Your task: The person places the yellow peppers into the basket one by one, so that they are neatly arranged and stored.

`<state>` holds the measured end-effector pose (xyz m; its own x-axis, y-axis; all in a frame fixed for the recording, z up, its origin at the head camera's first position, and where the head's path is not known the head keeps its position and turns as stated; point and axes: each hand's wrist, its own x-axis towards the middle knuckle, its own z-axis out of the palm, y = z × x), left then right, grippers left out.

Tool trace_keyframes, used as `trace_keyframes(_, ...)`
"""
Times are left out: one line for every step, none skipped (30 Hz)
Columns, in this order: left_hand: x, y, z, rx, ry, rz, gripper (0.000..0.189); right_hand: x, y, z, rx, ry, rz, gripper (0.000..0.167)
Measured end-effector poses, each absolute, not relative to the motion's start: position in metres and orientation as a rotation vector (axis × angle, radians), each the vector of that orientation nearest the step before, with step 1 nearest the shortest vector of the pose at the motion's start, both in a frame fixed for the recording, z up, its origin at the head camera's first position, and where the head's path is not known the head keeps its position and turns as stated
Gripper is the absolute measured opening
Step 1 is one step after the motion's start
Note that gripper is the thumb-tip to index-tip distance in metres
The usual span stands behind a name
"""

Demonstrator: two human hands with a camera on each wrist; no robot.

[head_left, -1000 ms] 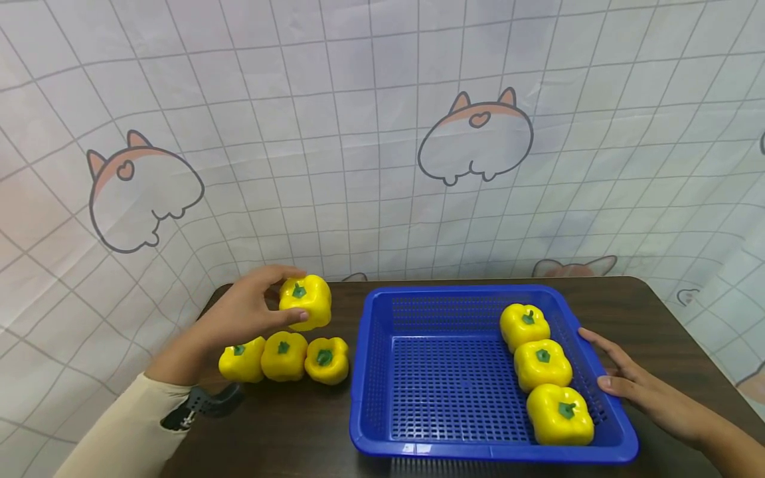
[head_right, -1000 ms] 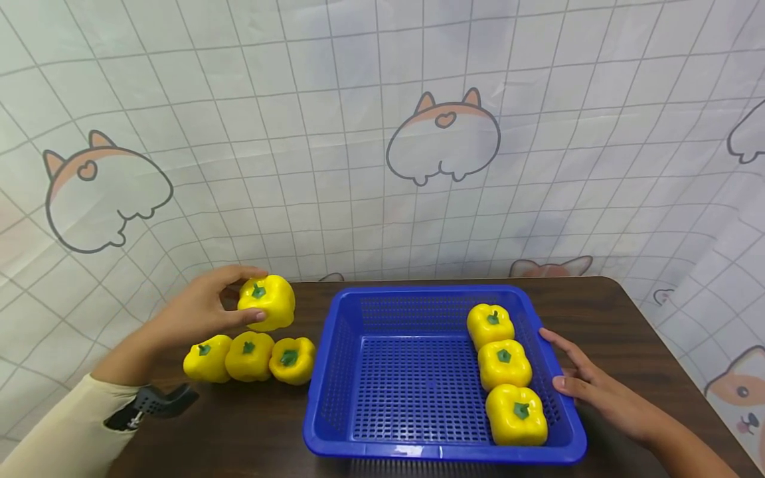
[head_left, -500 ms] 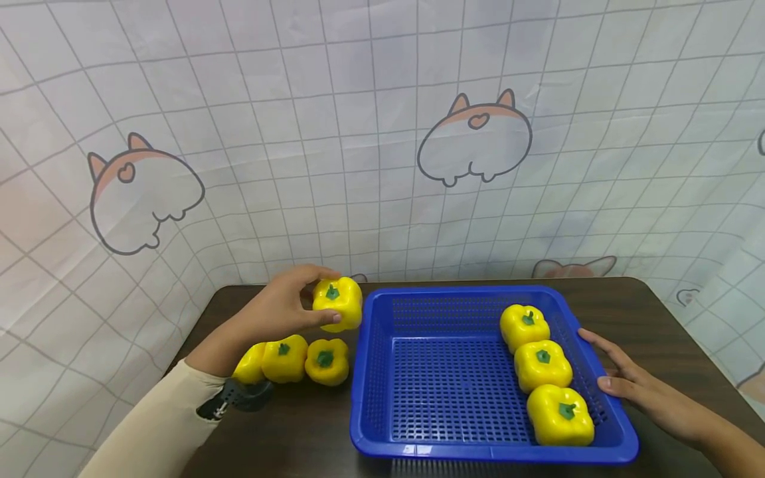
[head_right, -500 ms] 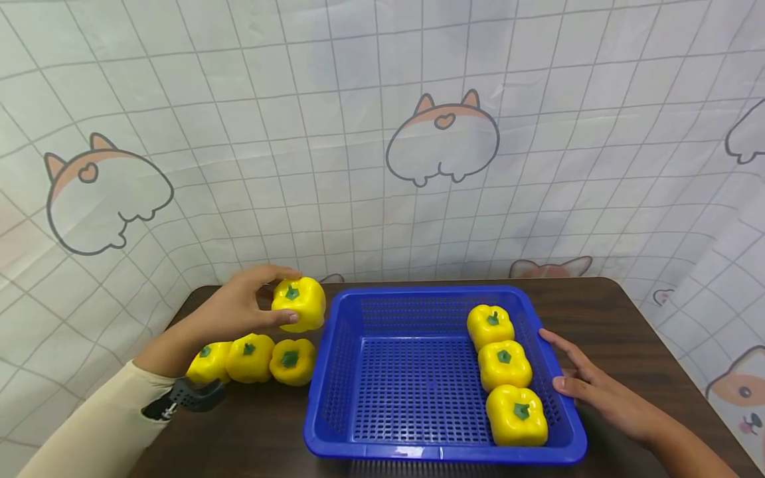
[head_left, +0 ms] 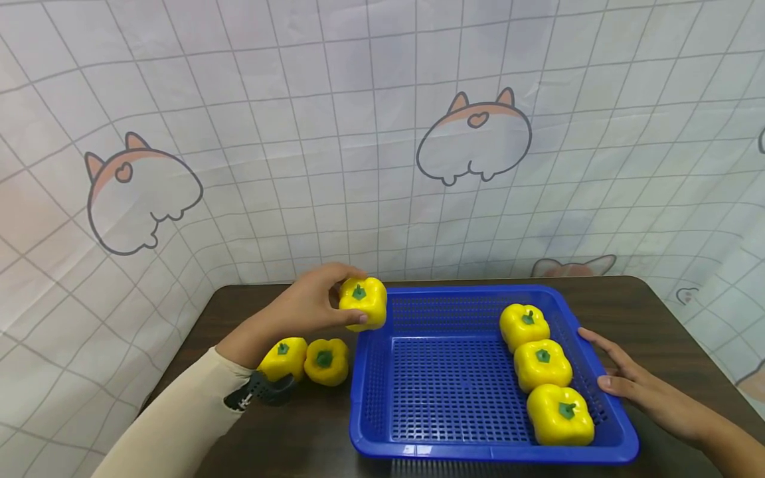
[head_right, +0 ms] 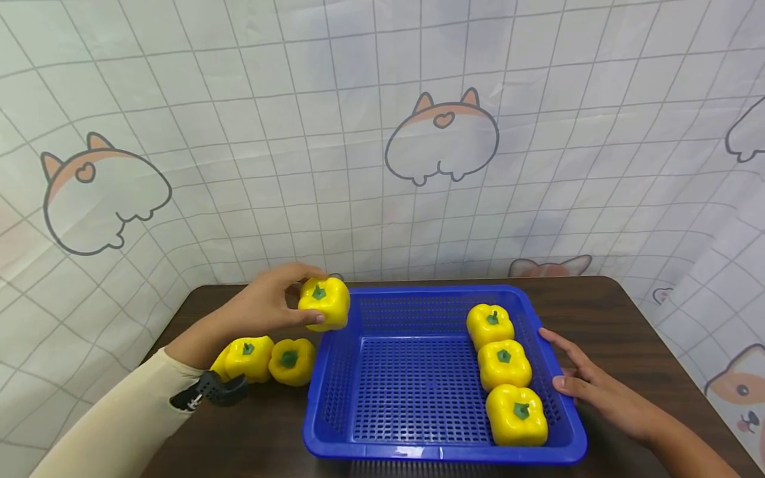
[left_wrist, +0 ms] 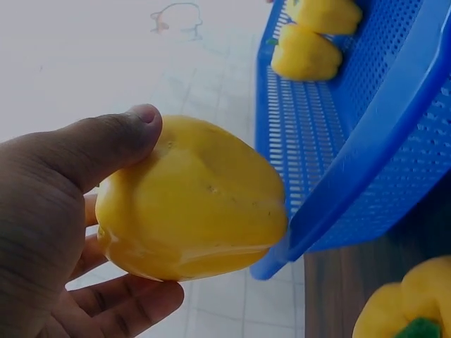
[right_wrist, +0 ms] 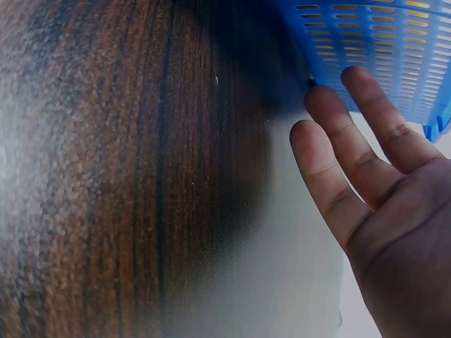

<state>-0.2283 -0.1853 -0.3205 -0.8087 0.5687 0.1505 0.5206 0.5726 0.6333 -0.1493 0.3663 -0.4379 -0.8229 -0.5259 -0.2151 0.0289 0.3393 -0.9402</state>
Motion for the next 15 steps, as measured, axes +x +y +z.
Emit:
trace_keyframes(-0.229, -0.183, -0.321, 0.951, 2.723, 1.060, 0.065, -0.149, 0.366, -0.437, -0.430, 2.122, -1.499, 0.066)
trace_keyframes(-0.230, -0.180, -0.321, 0.958, 2.724, 1.057, 0.064, -0.149, 0.366, -0.437, -0.433, 2.126, -1.494, 0.066)
trace_keyframes(-0.230, -0.178, -0.321, 0.961, 2.725, 1.055, 0.064, -0.149, 0.366, -0.437, -0.435, 2.126, -1.491, 0.066)
trace_keyframes(-0.231, -0.175, -0.321, 0.973, 2.721, 1.059, 0.064, -0.149, 0.366, -0.437, -0.439, 2.124, -1.493, 0.066)
trace_keyframes(-0.231, -0.172, -0.322, 0.982, 2.720, 1.059, 0.064, -0.149, 0.366, -0.437, -0.437, 2.118, -1.499, 0.066)
trace_keyframes(-0.232, -0.169, -0.322, 0.988, 2.722, 1.056, 0.064, -0.149, 0.366, -0.436, -0.432, 2.111, -1.505, 0.066)
trace_keyframes(-0.232, -0.167, -0.322, 0.998, 2.722, 1.054, 0.064, -0.148, 0.366, -0.436, -0.430, 2.105, -1.510, 0.066)
trace_keyframes(-0.233, -0.164, -0.322, 1.007, 2.721, 1.053, 0.064, -0.148, 0.366, -0.436, -0.434, 2.101, -1.513, 0.066)
trace_keyframes(-0.233, -0.161, -0.322, 1.009, 2.720, 1.054, 0.064, -0.148, 0.366, -0.436, -0.434, 2.093, -1.518, 0.066)
trace_keyframes(-0.233, -0.159, -0.322, 1.017, 2.718, 1.055, 0.064, -0.148, 0.366, -0.436, -0.435, 2.091, -1.521, 0.066)
trace_keyframes(-0.234, -0.156, -0.323, 1.019, 2.717, 1.049, 0.064, -0.148, 0.366, -0.436, -0.434, 2.092, -1.521, 0.066)
trace_keyframes(-0.234, -0.154, -0.323, 1.023, 2.716, 1.046, 0.064, -0.148, 0.366, -0.436, -0.433, 2.099, -1.516, 0.066)
trace_keyframes(-0.235, -0.151, -0.324, 1.029, 2.713, 1.049, 0.064, -0.148, 0.366, -0.436, -0.438, 2.105, -1.511, 0.066)
trace_keyframes(-0.235, -0.149, -0.324, 1.035, 2.711, 1.052, 0.064, -0.148, 0.366, -0.435, -0.430, 2.113, -1.506, 0.066)
trace_keyframes(-0.236, -0.147, -0.325, 1.038, 2.709, 1.053, 0.064, -0.148, 0.366, -0.435, -0.428, 2.118, -1.501, 0.066)
